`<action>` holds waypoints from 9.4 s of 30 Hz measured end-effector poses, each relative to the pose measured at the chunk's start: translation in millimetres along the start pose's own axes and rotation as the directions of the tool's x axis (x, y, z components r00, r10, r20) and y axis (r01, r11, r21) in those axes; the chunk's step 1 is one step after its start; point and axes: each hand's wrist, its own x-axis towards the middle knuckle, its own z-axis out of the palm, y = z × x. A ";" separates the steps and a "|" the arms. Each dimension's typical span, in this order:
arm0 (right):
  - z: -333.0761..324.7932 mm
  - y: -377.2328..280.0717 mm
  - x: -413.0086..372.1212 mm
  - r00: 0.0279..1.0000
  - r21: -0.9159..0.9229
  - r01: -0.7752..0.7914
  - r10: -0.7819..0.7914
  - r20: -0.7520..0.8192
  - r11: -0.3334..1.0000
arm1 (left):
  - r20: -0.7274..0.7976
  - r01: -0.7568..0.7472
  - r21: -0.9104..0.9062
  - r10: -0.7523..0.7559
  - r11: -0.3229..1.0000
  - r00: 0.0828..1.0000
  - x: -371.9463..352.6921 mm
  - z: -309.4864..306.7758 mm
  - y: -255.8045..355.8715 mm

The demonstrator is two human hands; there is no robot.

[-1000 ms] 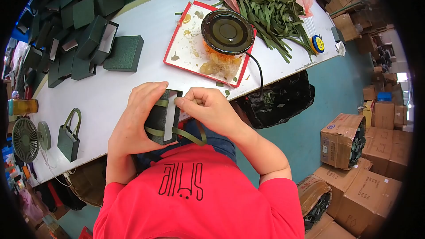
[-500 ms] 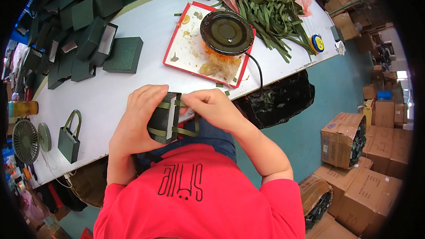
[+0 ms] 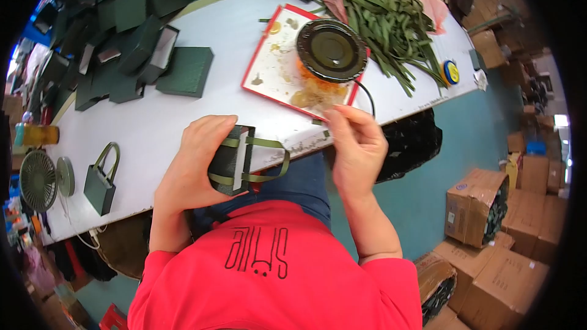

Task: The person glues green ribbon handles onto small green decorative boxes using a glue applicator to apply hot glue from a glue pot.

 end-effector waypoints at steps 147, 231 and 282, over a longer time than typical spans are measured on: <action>-36.3 -2.4 41.8 0.927 0.037 -0.360 0.353 0.124 0.932 | -0.051 0.393 0.522 -0.432 0.757 0.900 -29.6 -11.8 -6.3; 20.0 -4.8 -17.5 0.767 -0.358 0.101 0.157 0.623 0.928 | -0.088 0.060 0.107 -0.051 0.992 0.995 -0.1 -13.6 -10.0; -11.7 10.9 54.5 0.927 0.028 -0.372 0.370 0.057 0.928 | 0.075 0.031 0.061 -0.036 0.998 0.997 7.5 2.9 9.1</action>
